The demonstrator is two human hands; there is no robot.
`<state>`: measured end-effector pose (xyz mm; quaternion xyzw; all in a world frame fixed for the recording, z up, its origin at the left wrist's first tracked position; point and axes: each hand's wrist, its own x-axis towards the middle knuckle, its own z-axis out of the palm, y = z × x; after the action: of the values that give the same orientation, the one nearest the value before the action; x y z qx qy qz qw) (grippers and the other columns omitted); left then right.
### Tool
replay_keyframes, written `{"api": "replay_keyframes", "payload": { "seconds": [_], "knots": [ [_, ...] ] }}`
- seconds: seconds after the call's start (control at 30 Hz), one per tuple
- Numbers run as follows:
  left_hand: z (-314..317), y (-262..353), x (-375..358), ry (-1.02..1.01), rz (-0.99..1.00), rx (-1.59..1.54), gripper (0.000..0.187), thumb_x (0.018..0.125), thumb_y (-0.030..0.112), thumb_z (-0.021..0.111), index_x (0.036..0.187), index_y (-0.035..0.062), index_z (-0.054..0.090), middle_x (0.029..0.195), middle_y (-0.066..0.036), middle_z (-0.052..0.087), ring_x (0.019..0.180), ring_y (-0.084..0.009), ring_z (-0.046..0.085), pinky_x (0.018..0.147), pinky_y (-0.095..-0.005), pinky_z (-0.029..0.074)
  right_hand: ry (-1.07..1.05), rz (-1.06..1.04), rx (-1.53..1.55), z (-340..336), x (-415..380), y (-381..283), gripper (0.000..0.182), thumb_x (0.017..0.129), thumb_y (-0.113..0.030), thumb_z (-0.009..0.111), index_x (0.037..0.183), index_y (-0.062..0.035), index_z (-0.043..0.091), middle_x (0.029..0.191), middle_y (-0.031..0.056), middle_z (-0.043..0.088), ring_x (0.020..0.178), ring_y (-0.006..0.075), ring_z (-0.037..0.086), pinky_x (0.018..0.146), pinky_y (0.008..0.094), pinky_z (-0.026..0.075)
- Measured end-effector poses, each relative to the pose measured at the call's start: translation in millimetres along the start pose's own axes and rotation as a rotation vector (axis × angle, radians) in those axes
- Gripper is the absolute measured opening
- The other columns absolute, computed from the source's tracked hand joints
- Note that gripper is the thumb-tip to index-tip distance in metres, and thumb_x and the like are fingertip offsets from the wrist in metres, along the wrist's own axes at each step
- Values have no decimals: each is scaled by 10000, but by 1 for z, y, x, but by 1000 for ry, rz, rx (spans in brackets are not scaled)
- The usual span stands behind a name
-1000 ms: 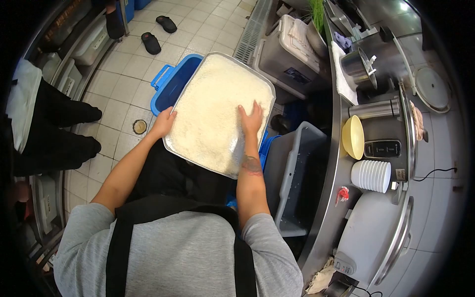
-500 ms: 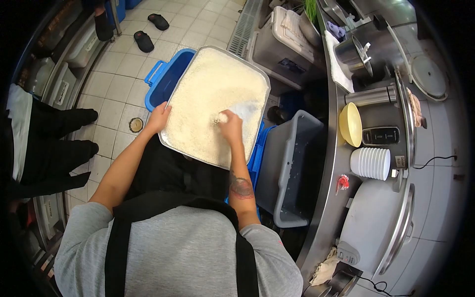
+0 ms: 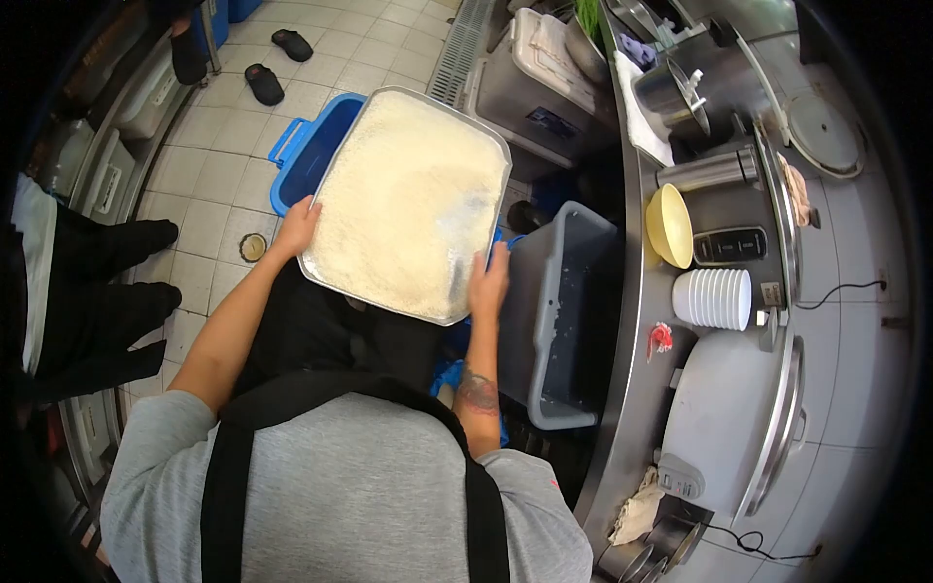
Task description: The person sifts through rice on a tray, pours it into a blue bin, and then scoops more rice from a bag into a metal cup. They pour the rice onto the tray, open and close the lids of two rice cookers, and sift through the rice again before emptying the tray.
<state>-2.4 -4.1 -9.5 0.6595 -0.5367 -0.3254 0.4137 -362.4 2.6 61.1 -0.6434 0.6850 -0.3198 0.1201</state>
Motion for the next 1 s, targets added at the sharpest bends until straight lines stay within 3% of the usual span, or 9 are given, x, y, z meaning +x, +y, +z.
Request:
{"api": "replay_keyframes", "payload": {
  "seconds": [0.03, 0.1, 0.17, 0.47, 0.8, 0.87, 1.0],
  "knots": [
    [1, -2, 1, -8, 5, -2, 315, 917, 236, 459, 992, -56, 551, 935, -288, 596, 924, -447, 557, 781, -464, 434, -66, -103, -154, 11, -17, 12, 558, 900, -249, 535, 1334, 60, 371, 1414, 235, 340, 1322, 377, 307, 1086, 423, 241],
    [2, -5, 1, 8, -9, -8, 331, 916, 236, 460, 1030, -63, 549, 966, -290, 597, 952, -442, 557, 803, -456, 436, -310, -5, -451, 14, -44, -15, 774, 889, -479, 464, 1396, 63, 244, 1477, 235, 202, 1389, 344, 149, 1095, 553, 86],
    [-2, 6, -1, -22, -46, -9, 344, 915, 235, 461, 1048, -70, 546, 983, -292, 596, 971, -439, 555, 819, -449, 435, -274, -26, -580, 20, -57, -25, 848, 872, -545, 443, 1393, 86, 223, 1469, 256, 200, 1390, 354, 136, 1094, 560, 51],
    [-4, 6, -2, -23, -30, -31, 318, 917, 223, 458, 1019, -65, 548, 946, -283, 603, 944, -437, 560, 799, -450, 437, -237, 7, -369, 23, -65, -33, 857, 867, -465, 534, 1344, 171, 213, 1418, 361, 188, 1358, 453, 126, 1117, 480, 92],
    [-4, 7, -3, -27, -30, -44, 290, 918, 215, 463, 992, -53, 550, 922, -278, 600, 922, -438, 560, 770, -445, 436, -152, 67, -256, 52, -56, -28, 868, 866, -449, 540, 1347, 181, 186, 1426, 368, 145, 1358, 466, 91, 1118, 482, 90],
    [-4, 9, -4, -26, -34, -45, 288, 919, 213, 463, 995, -51, 549, 924, -277, 600, 921, -437, 560, 770, -442, 436, -17, -56, -174, 56, -38, -24, 855, 862, -417, 559, 1357, 169, 181, 1435, 351, 149, 1363, 453, 103, 1120, 467, 105],
    [-5, 10, -4, -8, -36, -51, 285, 922, 210, 461, 998, -50, 549, 926, -274, 602, 919, -431, 565, 769, -435, 438, 55, -102, -103, 60, 12, -12, 808, 857, -373, 585, 1359, 145, 221, 1439, 318, 199, 1357, 440, 151, 1115, 457, 145]
  ]
}}
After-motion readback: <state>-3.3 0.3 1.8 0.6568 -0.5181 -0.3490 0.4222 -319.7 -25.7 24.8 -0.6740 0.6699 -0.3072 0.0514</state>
